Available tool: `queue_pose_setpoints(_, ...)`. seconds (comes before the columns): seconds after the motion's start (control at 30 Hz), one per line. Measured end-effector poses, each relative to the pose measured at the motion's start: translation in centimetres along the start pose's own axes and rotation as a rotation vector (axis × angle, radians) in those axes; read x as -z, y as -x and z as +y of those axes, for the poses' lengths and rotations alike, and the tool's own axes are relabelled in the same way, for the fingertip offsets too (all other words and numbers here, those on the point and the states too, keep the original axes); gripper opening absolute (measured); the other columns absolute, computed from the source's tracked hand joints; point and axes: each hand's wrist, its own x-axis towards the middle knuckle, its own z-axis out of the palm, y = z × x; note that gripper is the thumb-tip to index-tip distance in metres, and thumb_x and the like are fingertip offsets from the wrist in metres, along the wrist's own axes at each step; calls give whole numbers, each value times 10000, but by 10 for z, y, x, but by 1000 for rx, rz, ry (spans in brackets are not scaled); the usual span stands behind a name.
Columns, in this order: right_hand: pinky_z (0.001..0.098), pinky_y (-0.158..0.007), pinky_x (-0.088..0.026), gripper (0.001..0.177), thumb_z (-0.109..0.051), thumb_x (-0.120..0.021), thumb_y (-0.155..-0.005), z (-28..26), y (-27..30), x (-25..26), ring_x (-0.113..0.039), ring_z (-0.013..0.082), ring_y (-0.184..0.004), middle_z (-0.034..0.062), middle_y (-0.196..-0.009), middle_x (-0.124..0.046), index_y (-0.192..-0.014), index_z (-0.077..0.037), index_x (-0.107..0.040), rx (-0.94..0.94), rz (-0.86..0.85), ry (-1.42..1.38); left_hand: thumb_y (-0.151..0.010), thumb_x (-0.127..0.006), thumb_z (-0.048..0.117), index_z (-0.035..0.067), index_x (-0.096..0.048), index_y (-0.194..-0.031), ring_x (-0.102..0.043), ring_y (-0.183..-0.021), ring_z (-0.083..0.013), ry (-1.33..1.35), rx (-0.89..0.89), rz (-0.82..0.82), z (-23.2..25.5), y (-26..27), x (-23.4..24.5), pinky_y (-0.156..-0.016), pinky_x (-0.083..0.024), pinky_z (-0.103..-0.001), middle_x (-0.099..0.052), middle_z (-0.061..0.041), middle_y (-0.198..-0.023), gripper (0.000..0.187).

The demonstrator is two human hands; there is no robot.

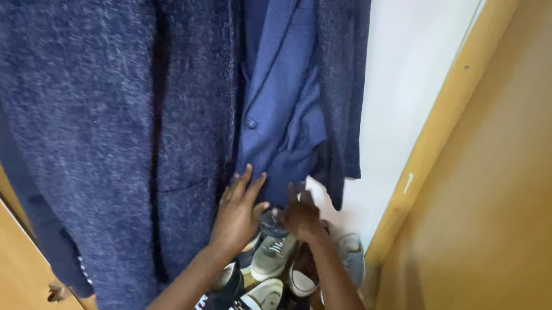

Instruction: The person picks up a navy blue jacket from a bed, places it on a hanger, and hangs it in a wooden wardrobe. The person then picks up a dark blue blazer, places it on a hanger, and hangs it in the wardrobe. Finally, the person picks up a black double-breasted coat, places it on a hanger, and hangs it in the wardrobe.

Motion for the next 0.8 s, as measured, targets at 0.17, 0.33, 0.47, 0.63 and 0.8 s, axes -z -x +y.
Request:
queue_pose_setpoints(0.17, 514, -1185, -308, 759, -299, -746, -882, -38, -5, 8, -317, 475, -1470, 290, -1601, -301, -1502, -15, -413, 166, 517, -140, -850, -723, 150, 115, -426, -1569, -390, -1362, -475, 240, 245, 18, -3, 15, 52, -1003, -442, -468, -170, -273, -1687, 778)
queue_pose_setpoints(0.33, 501, -1158, -347, 656, -268, -699, -918, -95, 4, 6, -397, 463, -1417, 265, -1577, -406, -1495, -33, -493, 357, 593, -226, -911, -694, 123, 110, -492, -1449, -557, -1339, -379, 178, 92, 220, 7, 26, 89, -1028, -506, -420, -325, -258, -1635, 575)
queue_pose_setpoints(0.47, 407, -1147, -454, 442, -294, -627, -1023, -124, 18, -20, -584, 288, -1350, 134, -1402, -617, -1414, -90, -593, 134, 427, -604, -1047, -551, 36, 9, -516, -1444, -694, -1225, -288, 558, 134, 563, 1, 63, 108, -1022, -580, -364, -539, -223, -1486, 400)
queue_pose_setpoints(0.63, 386, -1145, -382, 619, -388, -607, -1044, -96, -12, -68, -514, 234, -1369, 156, -1491, -530, -1499, -11, -425, 120, 312, -1109, -1051, -520, 77, 6, -528, -1333, -695, -835, -176, 889, 557, 821, -34, 135, 114, -799, -594, -300, -684, -160, -1158, 291)
queue_pose_setpoints(0.8, 334, -1009, -480, 651, -458, -590, -966, -69, -1, -63, -609, 159, -1168, 72, -1257, -657, -1483, -77, -482, -70, -148, -1287, -1046, -559, 102, -42, -619, -1208, -679, -859, -147, 748, 843, 713, -85, 186, 144, -784, -556, -275, -730, -131, -1120, 224)
